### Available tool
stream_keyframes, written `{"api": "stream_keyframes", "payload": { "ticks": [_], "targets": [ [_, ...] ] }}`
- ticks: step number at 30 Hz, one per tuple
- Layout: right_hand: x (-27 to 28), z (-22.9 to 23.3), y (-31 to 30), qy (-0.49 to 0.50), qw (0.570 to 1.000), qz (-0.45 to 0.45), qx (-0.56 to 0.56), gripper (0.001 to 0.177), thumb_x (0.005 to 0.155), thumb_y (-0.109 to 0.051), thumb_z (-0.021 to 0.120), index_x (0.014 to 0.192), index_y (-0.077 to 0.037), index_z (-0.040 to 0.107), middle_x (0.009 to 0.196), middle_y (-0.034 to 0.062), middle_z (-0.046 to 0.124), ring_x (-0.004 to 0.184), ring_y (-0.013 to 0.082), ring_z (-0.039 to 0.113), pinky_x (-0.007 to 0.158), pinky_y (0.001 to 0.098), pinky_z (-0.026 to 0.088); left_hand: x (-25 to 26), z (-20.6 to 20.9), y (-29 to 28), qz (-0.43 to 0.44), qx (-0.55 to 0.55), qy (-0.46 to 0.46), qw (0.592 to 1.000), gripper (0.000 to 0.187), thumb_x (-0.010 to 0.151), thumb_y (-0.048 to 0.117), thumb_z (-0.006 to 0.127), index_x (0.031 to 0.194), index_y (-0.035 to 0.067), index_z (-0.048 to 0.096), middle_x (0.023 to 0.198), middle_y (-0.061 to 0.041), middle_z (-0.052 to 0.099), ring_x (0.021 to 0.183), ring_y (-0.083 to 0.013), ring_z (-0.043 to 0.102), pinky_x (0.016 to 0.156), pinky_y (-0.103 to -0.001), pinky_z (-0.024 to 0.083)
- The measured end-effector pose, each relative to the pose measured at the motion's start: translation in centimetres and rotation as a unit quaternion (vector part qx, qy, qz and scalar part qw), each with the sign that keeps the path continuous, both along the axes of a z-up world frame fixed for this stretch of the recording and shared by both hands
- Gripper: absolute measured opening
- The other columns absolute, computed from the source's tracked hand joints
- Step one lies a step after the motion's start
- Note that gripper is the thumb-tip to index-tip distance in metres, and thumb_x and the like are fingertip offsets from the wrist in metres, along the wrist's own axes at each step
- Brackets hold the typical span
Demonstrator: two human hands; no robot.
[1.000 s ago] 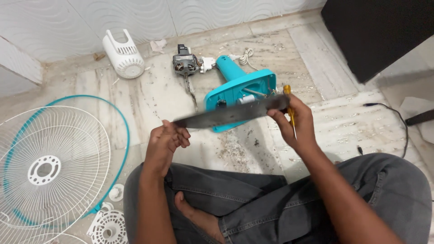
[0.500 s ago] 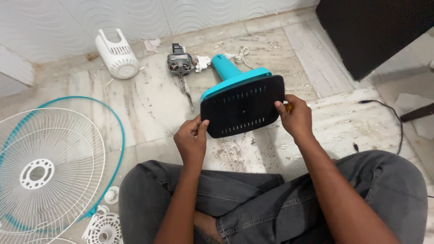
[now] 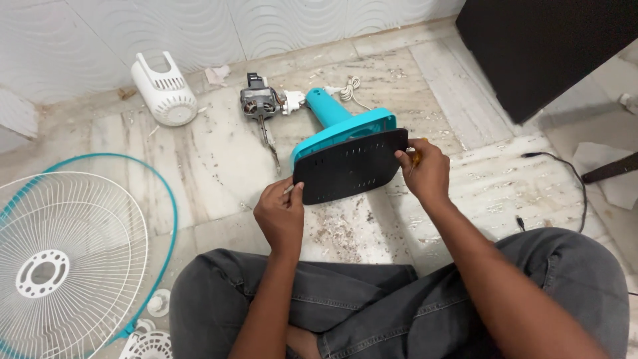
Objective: The person sits on the floor and uses a screwdriver to tighten screws on the internal components of a disassembled teal fan base. They then attach the black rear cover to the fan base and secure it with screws.
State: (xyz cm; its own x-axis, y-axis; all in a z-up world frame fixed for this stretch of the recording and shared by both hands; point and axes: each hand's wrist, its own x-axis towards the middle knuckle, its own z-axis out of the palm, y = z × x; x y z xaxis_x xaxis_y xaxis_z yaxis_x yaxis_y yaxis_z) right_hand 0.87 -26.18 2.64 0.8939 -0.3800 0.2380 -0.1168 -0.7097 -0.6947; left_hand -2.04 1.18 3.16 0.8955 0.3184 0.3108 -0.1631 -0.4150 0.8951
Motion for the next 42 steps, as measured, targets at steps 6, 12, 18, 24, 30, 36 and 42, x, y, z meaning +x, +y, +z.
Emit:
{"api": "stream_keyframes", "payload": {
  "ticks": [6,12,18,24,30,36,42],
  "targets": [
    [1.8,3.2,-1.8,0.042,0.993,0.092,-0.063,0.028,0.090,-0.017,0.081,0.113,-0.003,0.073,0.090,0.0161,0.078,0.082,0.0290,0.076,0.074,0.0378,0.057,1.0,-0.1,0.2,0.002,0.022,-0.010,1.000,0.023,0.087,0.010,0.080,0.104,-0.005,0.076,0.108,-0.019,0.077,0.080,-0.0232,0.080,0.063,-0.028,0.062],
    [2.9,2.8,-2.0,0.029,0.995,0.098,-0.010,0.029,0.085,-0.016,0.083,0.111,-0.005,0.074,0.093,0.0146,0.078,0.084,0.0270,0.077,0.074,0.0369,0.057,1.5,0.1,0.0,-0.001,0.041,-0.013,0.999,0.023,0.085,0.010,0.081,0.102,-0.005,0.077,0.110,-0.018,0.077,0.080,-0.0243,0.079,0.063,-0.028,0.062],
    [4.0,0.3,-2.0,-0.040,0.996,0.077,-0.021,0.028,0.082,-0.010,0.087,0.105,-0.002,0.074,0.096,0.0153,0.077,0.089,0.0264,0.076,0.075,0.0346,0.057,1.1,0.1,-0.2,-0.022,0.032,-0.017,0.999,0.022,0.086,0.009,0.080,0.102,-0.005,0.077,0.111,-0.017,0.077,0.083,-0.0231,0.080,0.065,-0.028,0.063],
    [4.4,-1.0,-2.5,-0.043,0.989,0.091,0.108,0.024,0.089,-0.004,0.081,0.096,-0.002,0.058,0.091,0.0082,0.072,0.086,0.0142,0.071,0.076,0.0291,0.056,1.0,-0.1,-0.4,-0.022,0.020,0.003,1.000,0.021,0.086,0.009,0.080,0.102,-0.005,0.077,0.112,-0.016,0.077,0.084,-0.0216,0.079,0.065,-0.028,0.063],
    [4.5,-1.2,-2.4,-0.027,0.962,0.107,0.250,0.027,0.089,0.002,0.080,0.089,-0.005,0.054,0.085,0.0029,0.063,0.080,0.0102,0.062,0.074,0.0269,0.056,1.9,-0.6,0.2,0.006,0.024,-0.008,1.000,0.016,0.082,0.006,0.083,0.091,-0.005,0.077,0.109,-0.016,0.078,0.080,-0.0199,0.079,0.066,-0.027,0.063],
    [3.0,-1.5,-0.7,-0.053,0.959,0.107,0.257,0.026,0.084,0.000,0.083,0.088,-0.004,0.058,0.084,0.0029,0.063,0.079,0.0087,0.063,0.074,0.0242,0.058,2.4,-1.0,2.0,0.015,-0.005,-0.025,1.000,0.011,0.084,0.002,0.082,0.090,-0.004,0.076,0.102,-0.015,0.079,0.073,-0.0152,0.077,0.065,-0.025,0.059],
    [1.1,-1.1,1.1,-0.017,0.970,0.040,0.238,0.025,0.083,-0.007,0.085,0.092,-0.004,0.062,0.082,0.0042,0.070,0.077,0.0102,0.068,0.070,0.0253,0.058,2.0,-0.1,2.8,0.031,0.001,0.040,0.999,0.017,0.084,0.008,0.084,0.099,0.001,0.079,0.086,-0.014,0.080,0.068,-0.0155,0.076,0.064,-0.028,0.056]
  ]
}}
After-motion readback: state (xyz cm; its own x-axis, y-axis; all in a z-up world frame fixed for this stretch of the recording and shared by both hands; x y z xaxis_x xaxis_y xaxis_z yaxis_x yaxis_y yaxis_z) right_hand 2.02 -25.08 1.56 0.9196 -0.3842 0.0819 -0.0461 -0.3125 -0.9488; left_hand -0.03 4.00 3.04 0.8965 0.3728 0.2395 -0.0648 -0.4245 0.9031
